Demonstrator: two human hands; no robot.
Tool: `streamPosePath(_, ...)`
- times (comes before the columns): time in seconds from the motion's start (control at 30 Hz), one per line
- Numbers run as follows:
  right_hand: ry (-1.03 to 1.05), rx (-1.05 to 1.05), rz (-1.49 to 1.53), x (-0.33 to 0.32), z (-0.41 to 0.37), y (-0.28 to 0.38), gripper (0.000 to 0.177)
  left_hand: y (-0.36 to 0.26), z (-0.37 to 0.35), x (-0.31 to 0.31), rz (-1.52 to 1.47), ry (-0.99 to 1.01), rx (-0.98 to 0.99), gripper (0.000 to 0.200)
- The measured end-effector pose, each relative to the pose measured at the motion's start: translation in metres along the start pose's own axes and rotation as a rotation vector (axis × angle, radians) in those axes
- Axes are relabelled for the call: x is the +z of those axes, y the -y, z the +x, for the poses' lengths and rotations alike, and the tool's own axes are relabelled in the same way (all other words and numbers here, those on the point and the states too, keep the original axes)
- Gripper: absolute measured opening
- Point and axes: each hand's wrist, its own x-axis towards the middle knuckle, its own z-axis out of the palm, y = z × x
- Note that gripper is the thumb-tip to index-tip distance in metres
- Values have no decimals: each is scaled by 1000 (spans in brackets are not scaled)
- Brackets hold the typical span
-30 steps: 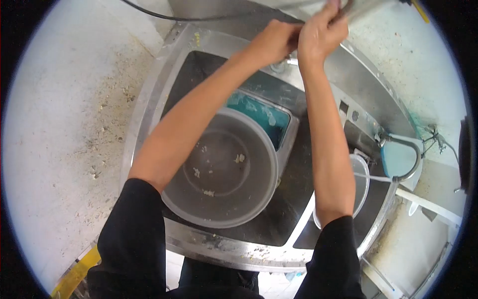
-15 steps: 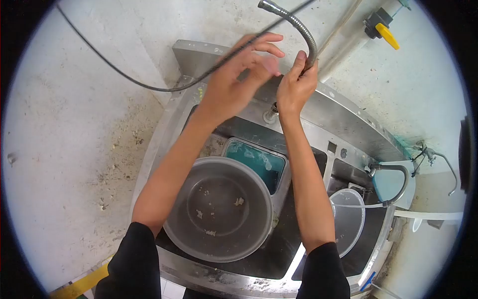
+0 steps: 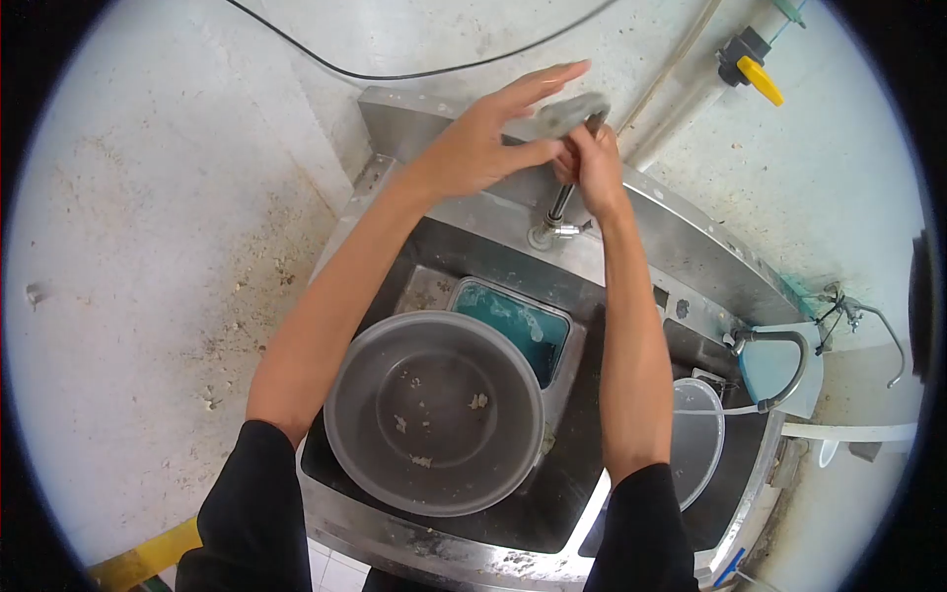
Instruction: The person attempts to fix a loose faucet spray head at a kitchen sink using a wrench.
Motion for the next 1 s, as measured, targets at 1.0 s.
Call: streamPosePath(1.0,22,-100,-62,-6,-23,-47,58,-62,101,44,369,171,-129,26)
